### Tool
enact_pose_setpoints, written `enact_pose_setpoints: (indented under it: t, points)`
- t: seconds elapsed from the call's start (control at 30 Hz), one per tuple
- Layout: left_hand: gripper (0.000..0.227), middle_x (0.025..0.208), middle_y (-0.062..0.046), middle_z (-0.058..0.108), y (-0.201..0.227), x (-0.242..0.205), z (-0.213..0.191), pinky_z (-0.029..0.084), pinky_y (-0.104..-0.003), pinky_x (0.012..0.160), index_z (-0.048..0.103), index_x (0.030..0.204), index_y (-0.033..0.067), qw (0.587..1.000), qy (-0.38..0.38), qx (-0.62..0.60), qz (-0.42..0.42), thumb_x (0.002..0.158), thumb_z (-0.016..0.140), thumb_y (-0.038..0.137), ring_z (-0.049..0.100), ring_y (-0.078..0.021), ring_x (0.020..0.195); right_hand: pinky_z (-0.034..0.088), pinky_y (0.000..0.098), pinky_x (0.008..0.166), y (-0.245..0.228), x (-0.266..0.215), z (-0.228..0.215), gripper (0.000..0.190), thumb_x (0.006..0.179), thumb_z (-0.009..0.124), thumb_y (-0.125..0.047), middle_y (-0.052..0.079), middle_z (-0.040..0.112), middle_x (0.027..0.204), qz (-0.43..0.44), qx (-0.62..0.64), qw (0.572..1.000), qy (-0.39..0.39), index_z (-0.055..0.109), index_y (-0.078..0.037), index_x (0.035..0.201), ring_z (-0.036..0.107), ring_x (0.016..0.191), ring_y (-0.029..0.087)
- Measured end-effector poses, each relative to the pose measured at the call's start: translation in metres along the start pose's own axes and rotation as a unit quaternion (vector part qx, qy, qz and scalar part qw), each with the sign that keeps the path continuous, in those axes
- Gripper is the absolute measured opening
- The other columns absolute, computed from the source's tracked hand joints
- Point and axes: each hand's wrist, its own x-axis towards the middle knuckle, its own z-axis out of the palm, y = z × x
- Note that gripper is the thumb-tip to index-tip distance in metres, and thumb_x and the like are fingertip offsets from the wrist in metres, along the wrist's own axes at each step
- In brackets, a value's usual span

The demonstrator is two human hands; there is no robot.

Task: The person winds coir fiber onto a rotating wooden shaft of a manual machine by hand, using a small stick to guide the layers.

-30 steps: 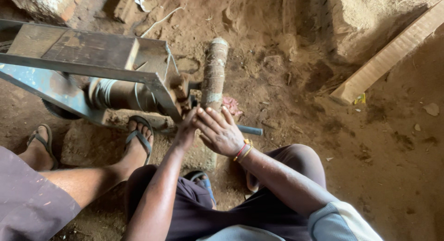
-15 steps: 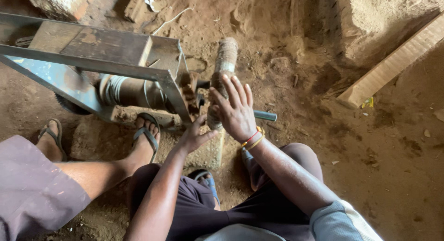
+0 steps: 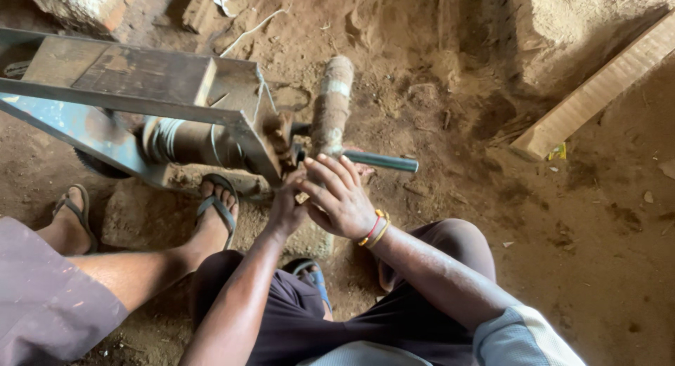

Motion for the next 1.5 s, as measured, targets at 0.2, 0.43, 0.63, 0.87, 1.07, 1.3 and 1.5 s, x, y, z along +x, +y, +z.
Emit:
enact_pose_setpoints:
  t: [0.2,0.43,0.63,0.87,1.07,1.3,1.5]
  points:
    - [0.064,0.122,-0.018,0.062,0.0,0.013,0.011,0.05,-0.034,0.084,0.059,0.137,-0.0003,0.97,0.055,-0.211,-0.109,0.101,0.072,0.051,0.059,-0.0224,0.103,0.027,0.0578,0.127,0.015,-0.004,0.001,0.059,0.089,0.078,-0.029,0.016,0.044,0.16,0.038,-0.01,0.999,-0.017,0.057,-0.016,0.143,0.04,0.15,0.039]
    - [0.085,0.139,-0.014,0.06,0.045,0.027,0.004,0.051,-0.034,0.102,0.045,0.149,0.0013,0.958,0.008,-0.278,-0.063,0.096,0.065,0.064,0.059,-0.0214,0.125,0.025,0.06,0.125,0.036,-0.007,0.009,0.08,0.087,0.08,-0.049,0.023,0.035,0.163,0.06,-0.043,0.997,-0.006,0.049,-0.015,0.152,0.034,0.151,0.046]
    - [0.099,0.149,-0.022,0.054,0.043,0.02,-0.001,0.048,-0.046,0.11,0.038,0.157,0.0047,0.975,-0.029,-0.201,-0.094,0.093,0.063,0.076,0.055,-0.0301,0.136,0.022,0.0602,0.125,0.053,0.004,0.009,0.086,0.088,0.073,-0.059,0.022,0.031,0.166,0.084,-0.061,0.994,-0.034,0.044,-0.019,0.157,0.03,0.153,0.045]
    - [0.126,0.154,-0.026,0.045,0.02,0.006,-0.002,0.044,-0.053,0.113,0.03,0.157,0.0064,0.964,-0.1,-0.044,-0.242,0.065,0.069,0.083,0.048,-0.0366,0.14,0.028,0.0546,0.129,0.08,0.016,0.013,0.084,0.1,0.064,-0.058,0.024,0.026,0.17,0.188,0.013,0.979,0.074,0.034,-0.013,0.163,0.031,0.157,0.044]
    - [0.124,0.161,-0.029,0.029,-0.007,0.005,0.006,0.033,-0.056,0.12,0.02,0.16,0.0034,0.941,-0.123,0.124,-0.29,0.071,0.078,0.067,0.035,-0.0398,0.149,0.033,0.0518,0.127,0.095,-0.006,0.014,0.081,0.102,0.066,-0.049,0.023,0.029,0.169,0.208,0.037,0.974,0.084,0.032,-0.008,0.163,0.034,0.156,0.042]
    - [0.099,0.141,-0.023,0.059,0.014,0.011,0.007,0.055,-0.05,0.104,0.05,0.144,0.0021,0.976,-0.043,0.036,-0.21,0.077,0.064,0.074,0.063,-0.032,0.128,0.034,0.0528,0.121,0.088,-0.017,0.026,0.091,0.085,0.08,-0.029,0.022,0.031,0.164,0.225,0.039,0.974,0.002,0.033,-0.008,0.159,0.035,0.149,0.043]
    - [0.093,0.133,-0.02,0.063,0.064,0.02,-0.01,0.049,-0.049,0.11,0.049,0.143,0.0019,0.983,0.022,-0.162,-0.086,0.091,0.06,0.078,0.059,-0.029,0.127,0.031,0.0534,0.121,0.092,-0.012,0.026,0.095,0.083,0.084,-0.03,0.021,0.03,0.164,0.238,0.024,0.971,0.007,0.031,-0.01,0.16,0.033,0.15,0.042]
